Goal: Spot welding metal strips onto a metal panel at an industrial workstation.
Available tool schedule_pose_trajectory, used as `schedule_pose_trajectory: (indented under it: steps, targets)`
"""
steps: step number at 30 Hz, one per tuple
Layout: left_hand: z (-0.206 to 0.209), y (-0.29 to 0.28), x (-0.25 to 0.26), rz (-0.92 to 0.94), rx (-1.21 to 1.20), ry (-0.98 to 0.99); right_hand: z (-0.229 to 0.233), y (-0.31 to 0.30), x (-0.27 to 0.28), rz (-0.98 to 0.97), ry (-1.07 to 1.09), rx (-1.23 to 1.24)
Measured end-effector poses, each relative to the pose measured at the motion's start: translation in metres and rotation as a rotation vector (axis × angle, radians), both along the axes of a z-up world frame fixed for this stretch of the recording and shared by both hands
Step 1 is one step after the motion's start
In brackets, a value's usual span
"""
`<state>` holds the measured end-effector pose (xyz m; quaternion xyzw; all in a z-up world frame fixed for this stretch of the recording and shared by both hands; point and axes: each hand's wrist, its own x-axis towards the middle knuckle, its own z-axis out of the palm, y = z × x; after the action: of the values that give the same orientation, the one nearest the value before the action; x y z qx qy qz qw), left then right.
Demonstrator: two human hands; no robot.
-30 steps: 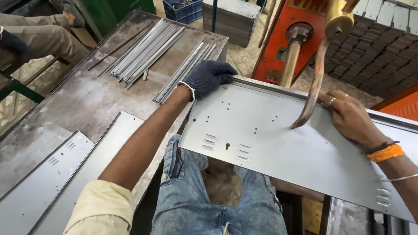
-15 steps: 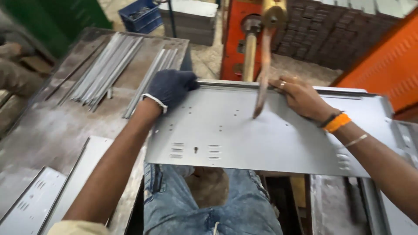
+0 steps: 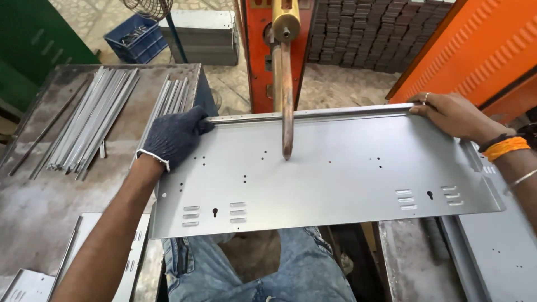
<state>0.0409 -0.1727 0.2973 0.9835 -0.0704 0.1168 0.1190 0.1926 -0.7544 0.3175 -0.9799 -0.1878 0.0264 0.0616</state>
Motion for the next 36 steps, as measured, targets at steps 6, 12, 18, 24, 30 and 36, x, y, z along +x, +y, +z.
schedule_pose_trajectory:
  steps: [6, 12, 18, 24, 30, 36]
  targets:
    - [0.004, 0.0, 0.004, -0.003, 0.032, 0.026, -0.018, -0.012, 0.004, 0.082, -0.092, -0.01]
    - [0.001, 0.01, -0.013, -0.026, 0.008, -0.006, -0.016, -0.004, -0.012, 0.151, -0.14, -0.001]
    - [-0.007, 0.027, -0.077, -0.002, -0.036, -0.021, 0.005, 0.039, -0.078, -0.07, 0.076, -0.2]
    - [-0.009, 0.039, -0.099, 0.052, -0.046, 0.023, -0.01, 0.043, -0.102, 0.093, -0.125, -0.153]
    - [-0.006, 0.039, -0.097, 0.021, -0.056, -0.018, -0.012, 0.047, -0.103, 0.055, -0.136, -0.187]
    - [-0.009, 0.042, -0.096, 0.036, -0.056, 0.019, -0.016, 0.046, -0.102, 0.142, -0.178, -0.078]
